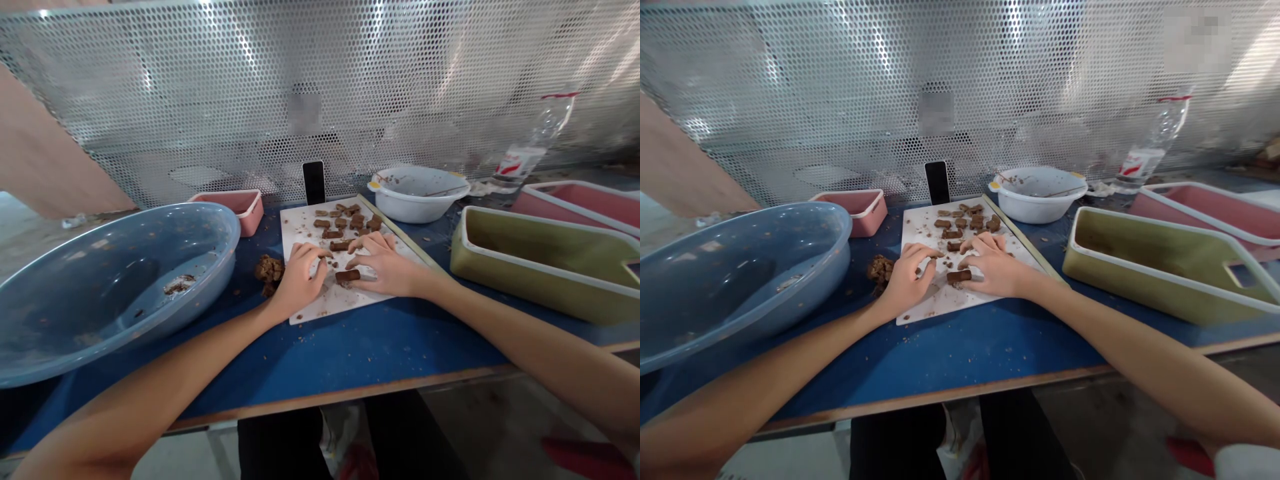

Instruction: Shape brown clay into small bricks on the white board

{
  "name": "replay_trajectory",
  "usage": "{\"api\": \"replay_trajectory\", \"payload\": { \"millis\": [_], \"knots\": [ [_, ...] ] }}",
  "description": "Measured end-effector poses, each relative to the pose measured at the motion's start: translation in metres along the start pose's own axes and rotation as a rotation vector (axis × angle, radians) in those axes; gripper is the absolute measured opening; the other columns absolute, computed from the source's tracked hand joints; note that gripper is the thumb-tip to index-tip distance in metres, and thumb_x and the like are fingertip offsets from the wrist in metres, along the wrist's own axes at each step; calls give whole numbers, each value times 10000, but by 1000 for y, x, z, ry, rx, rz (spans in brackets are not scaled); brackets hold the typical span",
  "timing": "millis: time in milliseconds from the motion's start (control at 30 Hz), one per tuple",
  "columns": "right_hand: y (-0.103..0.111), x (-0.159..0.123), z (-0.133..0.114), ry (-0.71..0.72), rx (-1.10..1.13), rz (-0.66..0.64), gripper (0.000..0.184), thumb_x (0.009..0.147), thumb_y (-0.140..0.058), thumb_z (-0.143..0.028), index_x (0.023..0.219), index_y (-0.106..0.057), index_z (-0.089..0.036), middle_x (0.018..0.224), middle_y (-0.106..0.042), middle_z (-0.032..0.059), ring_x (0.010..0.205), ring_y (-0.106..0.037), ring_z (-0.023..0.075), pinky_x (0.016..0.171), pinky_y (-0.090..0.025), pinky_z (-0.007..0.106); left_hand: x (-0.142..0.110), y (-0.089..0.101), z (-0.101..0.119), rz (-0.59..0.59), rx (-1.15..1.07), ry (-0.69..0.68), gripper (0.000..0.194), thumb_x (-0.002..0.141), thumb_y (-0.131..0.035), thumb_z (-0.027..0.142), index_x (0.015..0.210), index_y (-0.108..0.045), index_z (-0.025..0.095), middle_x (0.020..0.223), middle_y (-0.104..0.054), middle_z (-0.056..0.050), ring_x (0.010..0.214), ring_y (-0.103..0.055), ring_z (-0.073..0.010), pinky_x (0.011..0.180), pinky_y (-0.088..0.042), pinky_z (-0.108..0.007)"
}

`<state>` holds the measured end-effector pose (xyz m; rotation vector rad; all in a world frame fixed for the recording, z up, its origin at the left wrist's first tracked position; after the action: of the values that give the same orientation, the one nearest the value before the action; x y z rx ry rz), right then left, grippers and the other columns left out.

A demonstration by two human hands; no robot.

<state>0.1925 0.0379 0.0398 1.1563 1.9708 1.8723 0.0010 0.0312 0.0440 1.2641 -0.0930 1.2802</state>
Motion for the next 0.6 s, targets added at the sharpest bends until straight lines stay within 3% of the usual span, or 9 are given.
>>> {"api": "replay_trajectory", "payload": {
  "millis": [367, 500, 600],
  "knots": [
    [-7, 2, 0, -34, 22, 19, 239, 1004, -714, -490, 1059, -815, -280, 1392, -631, 110, 1322, -532, 368, 1097, -414, 609, -1, 2, 4, 29, 15, -39, 183, 1038, -517, 140, 1105, -673, 206, 1069, -695, -73, 1078, -603, -270, 975, -542, -456],
    [-7, 1, 3, -75, 58, 50, 273, 981, -735, -552, 989, -820, -293, 1354, -644, 101, 1303, -546, 371, 1095, -421, 623, -5, 7, 25, -1, 36, -154, 229, 1067, -485, 131, 1172, -670, 216, 1117, -701, -90, 1117, -608, -274, 995, -542, -456],
    [0, 4, 10, -99, 79, 113, 302, 961, -750, -578, 985, -816, -284, 1330, -646, 105, 1302, -553, 376, 1096, -424, 630, -10, 13, 43, 8, 32, -299, 222, 1061, -487, 133, 1187, -652, 211, 1060, -709, -99, 1026, -644, -262, 933, -571, -434]
  ]
}}
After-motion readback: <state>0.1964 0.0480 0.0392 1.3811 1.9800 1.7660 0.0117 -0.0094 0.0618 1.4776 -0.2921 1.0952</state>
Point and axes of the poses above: each hand's wrist, its own x-axis towards the middle knuckle, its own y-axis out of the back of the hand, z = x × y, the point moved 7 cm from there along x, towards the middle knuckle
